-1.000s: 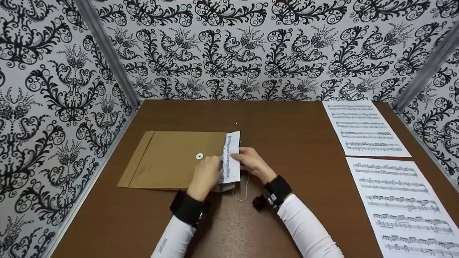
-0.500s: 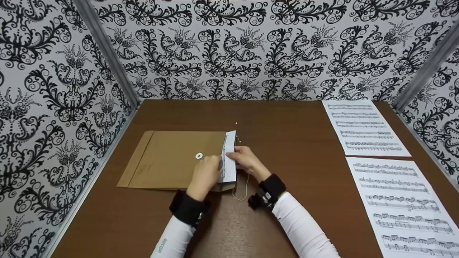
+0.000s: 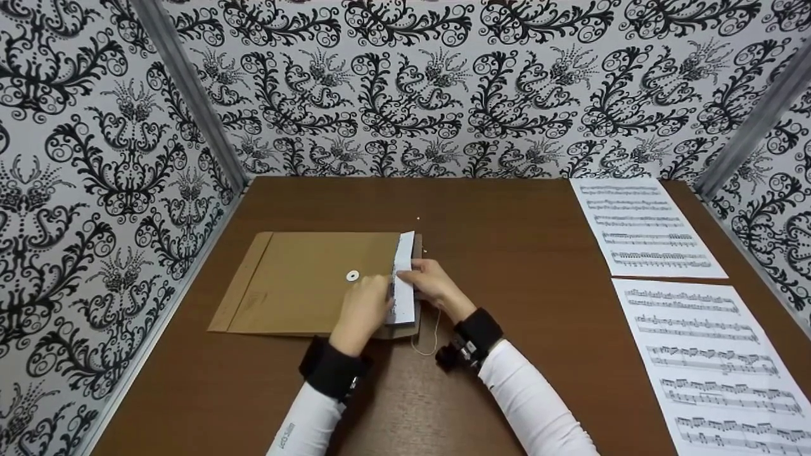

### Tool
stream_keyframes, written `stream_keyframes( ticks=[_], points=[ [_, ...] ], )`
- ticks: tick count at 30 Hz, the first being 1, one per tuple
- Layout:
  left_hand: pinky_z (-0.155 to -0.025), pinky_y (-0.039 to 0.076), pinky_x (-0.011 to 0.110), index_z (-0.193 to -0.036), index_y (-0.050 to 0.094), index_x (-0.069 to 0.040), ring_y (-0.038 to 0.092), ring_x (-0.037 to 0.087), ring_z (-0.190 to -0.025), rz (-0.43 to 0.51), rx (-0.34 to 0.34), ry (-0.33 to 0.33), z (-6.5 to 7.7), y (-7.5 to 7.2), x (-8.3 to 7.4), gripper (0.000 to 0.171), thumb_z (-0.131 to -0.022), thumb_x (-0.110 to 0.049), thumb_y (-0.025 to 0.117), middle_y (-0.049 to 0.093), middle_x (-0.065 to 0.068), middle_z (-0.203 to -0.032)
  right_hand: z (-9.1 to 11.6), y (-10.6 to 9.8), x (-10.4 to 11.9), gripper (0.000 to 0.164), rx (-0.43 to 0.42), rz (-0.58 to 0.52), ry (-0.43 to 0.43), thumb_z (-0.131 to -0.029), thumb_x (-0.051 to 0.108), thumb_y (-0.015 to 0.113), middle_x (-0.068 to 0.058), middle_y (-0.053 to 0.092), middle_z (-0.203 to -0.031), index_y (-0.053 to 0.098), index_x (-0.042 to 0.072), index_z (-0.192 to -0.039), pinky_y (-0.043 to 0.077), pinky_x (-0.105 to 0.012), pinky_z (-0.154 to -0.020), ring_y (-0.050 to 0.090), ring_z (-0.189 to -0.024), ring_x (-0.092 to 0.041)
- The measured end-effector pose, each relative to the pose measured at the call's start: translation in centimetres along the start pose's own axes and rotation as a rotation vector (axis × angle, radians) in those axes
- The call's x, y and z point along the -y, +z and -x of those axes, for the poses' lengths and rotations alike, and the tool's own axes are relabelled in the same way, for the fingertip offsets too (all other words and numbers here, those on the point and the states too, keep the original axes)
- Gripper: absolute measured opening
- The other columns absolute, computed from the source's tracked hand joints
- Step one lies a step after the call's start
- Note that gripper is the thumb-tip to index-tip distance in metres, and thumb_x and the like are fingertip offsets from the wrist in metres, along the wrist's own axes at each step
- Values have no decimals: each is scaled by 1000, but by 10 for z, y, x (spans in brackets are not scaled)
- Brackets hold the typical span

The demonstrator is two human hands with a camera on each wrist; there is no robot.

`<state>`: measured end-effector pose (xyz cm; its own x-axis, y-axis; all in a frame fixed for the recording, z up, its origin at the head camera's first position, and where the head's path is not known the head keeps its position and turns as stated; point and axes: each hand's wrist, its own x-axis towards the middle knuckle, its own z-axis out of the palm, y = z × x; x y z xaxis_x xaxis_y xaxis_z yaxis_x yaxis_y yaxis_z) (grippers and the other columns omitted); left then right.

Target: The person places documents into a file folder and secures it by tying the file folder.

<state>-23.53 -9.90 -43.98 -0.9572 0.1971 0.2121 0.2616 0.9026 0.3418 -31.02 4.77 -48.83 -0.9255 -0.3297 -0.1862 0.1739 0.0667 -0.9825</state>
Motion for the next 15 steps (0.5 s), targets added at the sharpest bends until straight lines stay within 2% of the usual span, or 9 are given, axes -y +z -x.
stream_keyframes(
  ticks=[6,15],
  points=[
    [-71,60,53,-102,74,1,74,41,-87,13,-18,15,1,-1,1,19,-83,0,76,77,22,-96,-3,3,-3,38,11,-33,-41,-99,3,54,1,72,-90,58,-16,-131,59,-18,-72,68,-76,-3],
    [-70,59,52,-108,75,0,75,40,-90,55,-6,-12,0,-5,2,25,-84,3,71,77,22,-101,-7,7,-5,37,-13,-85,-17,-99,2,55,3,72,-87,57,-16,-132,59,-19,-69,68,-74,-4]
  ],
)
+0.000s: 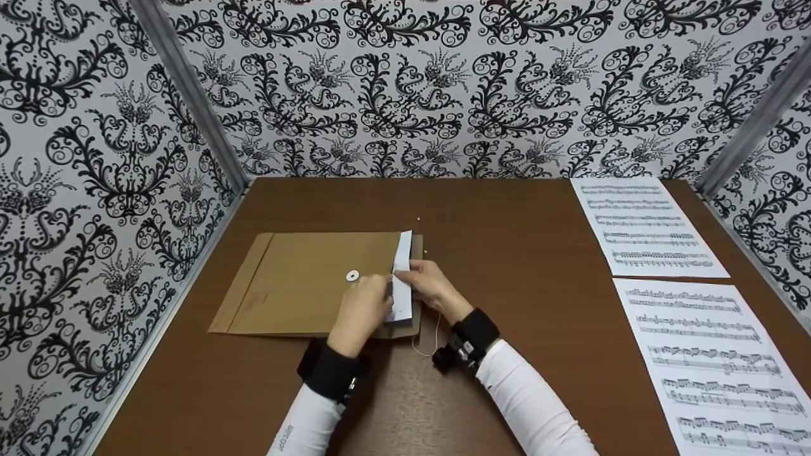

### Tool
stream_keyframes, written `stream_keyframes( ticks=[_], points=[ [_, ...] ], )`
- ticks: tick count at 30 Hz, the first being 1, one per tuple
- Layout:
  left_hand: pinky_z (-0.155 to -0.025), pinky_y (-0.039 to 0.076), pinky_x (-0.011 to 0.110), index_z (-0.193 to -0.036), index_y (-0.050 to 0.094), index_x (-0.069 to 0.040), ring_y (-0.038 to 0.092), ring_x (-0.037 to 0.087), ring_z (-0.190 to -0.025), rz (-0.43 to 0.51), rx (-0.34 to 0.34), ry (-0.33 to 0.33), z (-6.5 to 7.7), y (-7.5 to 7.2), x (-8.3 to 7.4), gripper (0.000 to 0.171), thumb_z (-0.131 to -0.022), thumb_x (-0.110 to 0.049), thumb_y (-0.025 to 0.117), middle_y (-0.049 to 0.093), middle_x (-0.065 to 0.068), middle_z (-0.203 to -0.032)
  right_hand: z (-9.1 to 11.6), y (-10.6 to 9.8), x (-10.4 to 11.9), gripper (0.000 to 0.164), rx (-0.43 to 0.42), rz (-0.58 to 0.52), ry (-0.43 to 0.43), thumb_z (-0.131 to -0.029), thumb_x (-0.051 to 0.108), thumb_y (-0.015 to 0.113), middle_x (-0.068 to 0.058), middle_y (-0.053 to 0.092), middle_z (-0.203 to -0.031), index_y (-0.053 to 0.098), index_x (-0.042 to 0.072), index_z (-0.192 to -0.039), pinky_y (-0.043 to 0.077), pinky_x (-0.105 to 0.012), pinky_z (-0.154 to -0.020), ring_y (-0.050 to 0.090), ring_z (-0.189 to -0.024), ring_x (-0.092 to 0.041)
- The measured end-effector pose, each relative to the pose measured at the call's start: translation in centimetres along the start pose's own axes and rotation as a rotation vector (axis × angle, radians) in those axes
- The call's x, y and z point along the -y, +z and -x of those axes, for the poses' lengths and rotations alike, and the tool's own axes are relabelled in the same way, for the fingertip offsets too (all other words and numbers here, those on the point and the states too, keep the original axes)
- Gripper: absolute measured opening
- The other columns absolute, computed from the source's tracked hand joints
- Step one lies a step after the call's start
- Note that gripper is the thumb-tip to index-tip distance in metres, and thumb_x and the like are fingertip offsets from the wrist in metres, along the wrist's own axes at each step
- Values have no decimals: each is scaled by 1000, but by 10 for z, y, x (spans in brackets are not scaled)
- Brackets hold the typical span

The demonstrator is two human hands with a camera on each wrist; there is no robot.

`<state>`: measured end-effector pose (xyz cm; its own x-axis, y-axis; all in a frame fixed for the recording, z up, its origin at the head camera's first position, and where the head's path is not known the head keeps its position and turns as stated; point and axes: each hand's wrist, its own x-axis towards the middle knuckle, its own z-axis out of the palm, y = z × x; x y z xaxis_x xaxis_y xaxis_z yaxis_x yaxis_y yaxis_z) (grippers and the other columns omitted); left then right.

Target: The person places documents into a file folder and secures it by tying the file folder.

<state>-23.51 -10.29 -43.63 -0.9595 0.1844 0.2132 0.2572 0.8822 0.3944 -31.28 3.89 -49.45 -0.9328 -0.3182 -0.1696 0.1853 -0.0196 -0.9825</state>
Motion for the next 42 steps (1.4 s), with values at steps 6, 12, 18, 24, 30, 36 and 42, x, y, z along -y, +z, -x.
stream_keyframes(
  ticks=[6,12,18,24,30,36,42],
  points=[
    [-70,59,52,-110,75,1,75,40,-89,-7,-4,8,-1,-1,0,26,-84,3,71,77,23,-102,3,1,1,37,4,6,37,-99,4,56,1,71,-92,58,-13,-133,61,-24,-76,69,-80,-6],
    [-69,60,51,-107,75,1,75,39,-88,-1,-5,4,-1,1,2,24,-84,4,71,77,22,-99,8,2,2,34,53,3,47,-99,4,58,4,71,-90,60,-11,-130,62,-27,-81,68,-83,-5],
    [-68,59,52,-104,75,1,74,40,-87,11,4,3,0,0,0,22,-83,4,70,77,22,-98,8,4,0,33,74,0,68,-100,4,55,5,72,-94,60,-7,-131,61,-26,-80,69,-85,-5],
    [-67,58,52,-108,76,1,74,41,-86,-10,-24,51,1,-1,0,27,-82,3,73,77,24,-97,5,10,0,36,64,13,70,-97,-1,46,4,68,-91,58,-8,-130,57,-22,-72,66,-83,-6],
    [-68,57,54,-106,75,1,73,42,-86,-2,-5,47,1,-5,0,24,-83,2,72,76,25,-96,1,16,-2,35,89,-12,82,-95,-7,40,4,64,-86,56,-8,-125,57,-22,-70,63,-78,-6],
    [-70,57,52,-108,74,0,73,40,-89,14,41,23,1,-9,-1,25,-84,2,69,76,23,-100,-1,21,0,34,67,-15,114,-94,-9,38,4,62,-86,57,-5,-121,55,-21,-65,62,-72,-6],
    [-66,56,49,-103,74,2,73,38,-84,21,51,20,0,-9,0,23,-81,5,68,76,24,-98,-2,26,0,36,38,29,149,-96,-7,37,4,60,-85,57,-3,-125,54,-21,-63,59,-73,-7]
  ],
)
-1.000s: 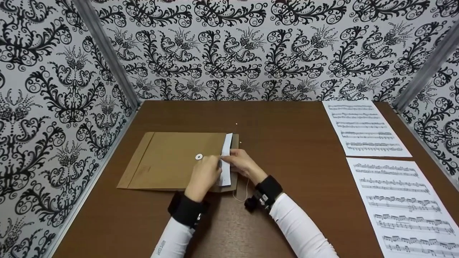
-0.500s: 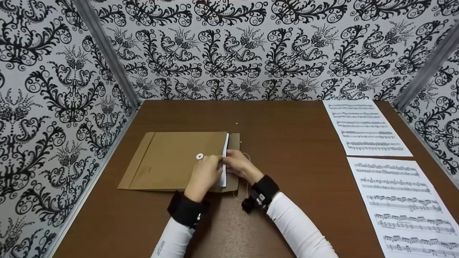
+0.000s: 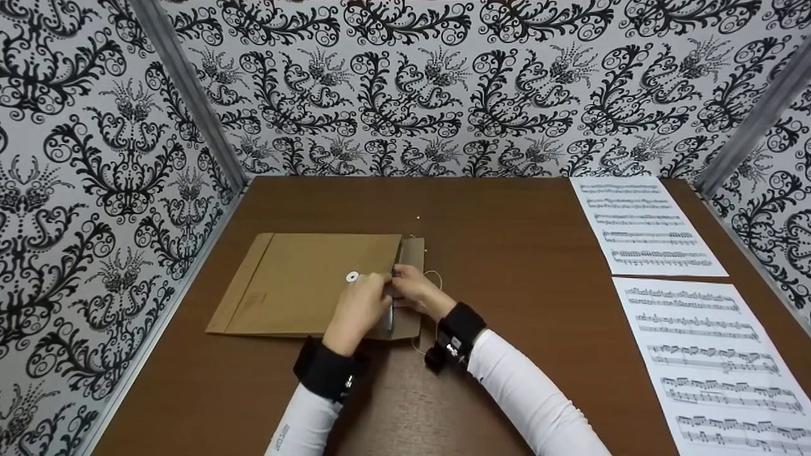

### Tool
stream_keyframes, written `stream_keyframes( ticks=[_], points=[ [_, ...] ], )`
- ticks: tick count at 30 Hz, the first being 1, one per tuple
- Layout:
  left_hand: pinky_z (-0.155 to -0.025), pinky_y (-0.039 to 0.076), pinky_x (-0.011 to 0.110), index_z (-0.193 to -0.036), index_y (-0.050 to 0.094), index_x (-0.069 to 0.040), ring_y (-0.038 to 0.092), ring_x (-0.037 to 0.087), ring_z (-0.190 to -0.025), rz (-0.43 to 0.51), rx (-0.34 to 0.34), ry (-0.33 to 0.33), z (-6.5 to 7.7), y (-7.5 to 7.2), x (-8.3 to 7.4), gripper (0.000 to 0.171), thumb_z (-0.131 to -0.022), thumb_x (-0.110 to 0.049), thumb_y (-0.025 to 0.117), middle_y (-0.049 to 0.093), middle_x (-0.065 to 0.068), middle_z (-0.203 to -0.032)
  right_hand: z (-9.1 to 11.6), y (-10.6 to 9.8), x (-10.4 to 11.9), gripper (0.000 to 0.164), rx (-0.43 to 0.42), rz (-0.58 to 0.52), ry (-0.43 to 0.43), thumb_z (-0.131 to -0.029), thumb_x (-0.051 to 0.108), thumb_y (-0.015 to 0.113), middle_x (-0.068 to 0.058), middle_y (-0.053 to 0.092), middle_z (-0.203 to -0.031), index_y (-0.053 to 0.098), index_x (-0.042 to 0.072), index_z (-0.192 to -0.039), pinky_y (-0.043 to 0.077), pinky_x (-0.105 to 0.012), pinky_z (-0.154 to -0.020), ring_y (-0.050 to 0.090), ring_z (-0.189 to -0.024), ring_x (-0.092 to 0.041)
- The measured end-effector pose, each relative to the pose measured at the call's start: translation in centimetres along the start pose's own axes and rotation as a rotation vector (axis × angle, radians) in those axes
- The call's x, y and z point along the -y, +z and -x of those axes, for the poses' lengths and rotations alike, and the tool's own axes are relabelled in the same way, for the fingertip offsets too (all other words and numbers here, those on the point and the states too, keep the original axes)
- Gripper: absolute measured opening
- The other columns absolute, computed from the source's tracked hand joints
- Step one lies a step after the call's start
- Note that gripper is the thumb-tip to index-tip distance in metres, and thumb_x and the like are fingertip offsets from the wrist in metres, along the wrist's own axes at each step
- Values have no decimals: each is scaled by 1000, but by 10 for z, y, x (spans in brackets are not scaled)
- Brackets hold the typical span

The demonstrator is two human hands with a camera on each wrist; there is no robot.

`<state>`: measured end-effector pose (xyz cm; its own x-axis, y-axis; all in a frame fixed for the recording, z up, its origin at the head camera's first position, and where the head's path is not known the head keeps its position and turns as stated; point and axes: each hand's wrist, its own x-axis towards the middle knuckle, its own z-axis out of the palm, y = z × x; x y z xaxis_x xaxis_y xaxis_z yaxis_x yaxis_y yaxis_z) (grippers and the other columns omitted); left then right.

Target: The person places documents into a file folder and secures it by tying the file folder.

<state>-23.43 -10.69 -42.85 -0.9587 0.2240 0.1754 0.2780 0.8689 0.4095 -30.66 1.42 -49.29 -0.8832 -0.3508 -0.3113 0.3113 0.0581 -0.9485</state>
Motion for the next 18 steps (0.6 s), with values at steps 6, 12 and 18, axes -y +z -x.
stream_keyframes(
  ticks=[6,12,18],
  points=[
    [-70,58,49,-103,74,2,73,39,-87,17,32,-28,0,-1,0,22,-83,4,67,76,24,-100,-3,4,0,35,-8,38,18,-99,-5,40,5,59,-79,57,-2,-130,54,-21,-61,60,-70,-7],
    [-68,58,45,-110,74,3,73,36,-85,19,42,-29,0,0,1,28,-84,4,67,76,24,-102,-3,4,-1,32,-23,124,-26,-100,2,45,-1,65,-93,59,-2,-130,52,-21,-63,60,-75,-8],
    [-66,55,46,-101,73,2,71,35,-81,15,33,-19,-2,1,2,19,-83,4,67,76,23,-96,-1,3,0,38,-28,146,-39,-100,0,42,-2,63,-96,56,-4,-134,51,-20,-60,59,-75,-8]
  ],
)
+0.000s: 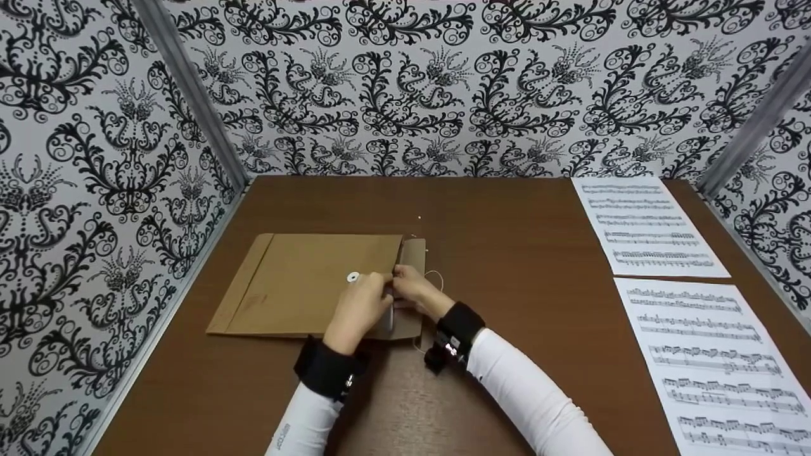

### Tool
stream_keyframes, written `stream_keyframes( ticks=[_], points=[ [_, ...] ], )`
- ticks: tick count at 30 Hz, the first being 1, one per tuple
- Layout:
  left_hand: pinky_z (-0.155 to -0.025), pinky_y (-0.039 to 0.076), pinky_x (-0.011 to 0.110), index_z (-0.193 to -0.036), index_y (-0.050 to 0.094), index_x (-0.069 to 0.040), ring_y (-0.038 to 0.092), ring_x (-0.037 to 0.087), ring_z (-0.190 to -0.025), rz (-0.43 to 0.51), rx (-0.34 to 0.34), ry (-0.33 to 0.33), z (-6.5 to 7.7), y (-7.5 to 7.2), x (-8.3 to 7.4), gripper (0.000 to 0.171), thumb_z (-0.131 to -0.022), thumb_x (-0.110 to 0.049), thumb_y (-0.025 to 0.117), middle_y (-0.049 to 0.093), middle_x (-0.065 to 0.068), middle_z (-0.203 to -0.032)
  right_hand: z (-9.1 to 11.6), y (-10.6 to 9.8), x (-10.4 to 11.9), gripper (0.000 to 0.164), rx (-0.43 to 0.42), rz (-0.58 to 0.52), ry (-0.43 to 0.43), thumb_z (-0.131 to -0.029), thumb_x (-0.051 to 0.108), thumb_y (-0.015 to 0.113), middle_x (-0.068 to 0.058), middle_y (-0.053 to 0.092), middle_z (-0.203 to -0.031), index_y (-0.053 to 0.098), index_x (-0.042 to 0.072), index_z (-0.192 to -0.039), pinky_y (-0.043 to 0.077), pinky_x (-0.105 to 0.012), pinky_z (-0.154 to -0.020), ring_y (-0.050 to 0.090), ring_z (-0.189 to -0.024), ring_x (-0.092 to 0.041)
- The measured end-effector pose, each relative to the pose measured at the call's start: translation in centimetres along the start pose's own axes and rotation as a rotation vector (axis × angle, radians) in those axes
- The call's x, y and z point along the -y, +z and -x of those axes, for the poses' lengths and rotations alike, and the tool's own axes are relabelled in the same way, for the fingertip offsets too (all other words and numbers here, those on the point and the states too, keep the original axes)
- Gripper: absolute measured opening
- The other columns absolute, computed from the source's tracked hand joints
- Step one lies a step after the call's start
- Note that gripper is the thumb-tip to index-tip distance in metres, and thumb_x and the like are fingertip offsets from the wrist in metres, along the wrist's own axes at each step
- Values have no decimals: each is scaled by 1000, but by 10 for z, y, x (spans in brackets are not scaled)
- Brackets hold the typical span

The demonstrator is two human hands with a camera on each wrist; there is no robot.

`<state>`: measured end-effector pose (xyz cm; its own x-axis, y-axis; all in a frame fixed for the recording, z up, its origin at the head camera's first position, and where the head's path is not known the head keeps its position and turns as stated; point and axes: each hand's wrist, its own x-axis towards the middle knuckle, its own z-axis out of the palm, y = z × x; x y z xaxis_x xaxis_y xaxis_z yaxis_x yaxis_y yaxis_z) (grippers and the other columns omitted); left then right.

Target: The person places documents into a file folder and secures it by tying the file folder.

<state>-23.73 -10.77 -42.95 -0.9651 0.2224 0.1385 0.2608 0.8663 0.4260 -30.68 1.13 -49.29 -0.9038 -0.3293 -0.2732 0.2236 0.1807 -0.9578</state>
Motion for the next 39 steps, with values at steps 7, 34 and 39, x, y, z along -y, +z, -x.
stream_keyframes(
  ticks=[7,34,39],
  points=[
    [-67,55,45,-106,74,1,71,32,-82,11,29,-26,-1,-2,0,22,-85,1,68,76,22,-100,4,-4,1,40,39,-41,28,-97,-2,41,2,61,-87,56,-4,-134,54,-20,-60,61,-73,-8],
    [-66,53,46,-94,72,2,72,37,-84,40,19,-20,-1,0,1,14,-83,6,64,76,22,-94,23,-15,-4,51,166,-40,34,-87,-8,60,-31,70,-120,52,-15,-137,64,-26,-76,72,-77,-12],
    [-70,56,49,-92,71,2,73,39,-86,55,28,-28,-1,-1,0,13,-83,6,64,76,23,-95,25,-11,-5,51,172,-47,25,-87,-10,58,-21,72,-114,54,-12,-138,64,-29,-78,70,-78,-11]
  ],
)
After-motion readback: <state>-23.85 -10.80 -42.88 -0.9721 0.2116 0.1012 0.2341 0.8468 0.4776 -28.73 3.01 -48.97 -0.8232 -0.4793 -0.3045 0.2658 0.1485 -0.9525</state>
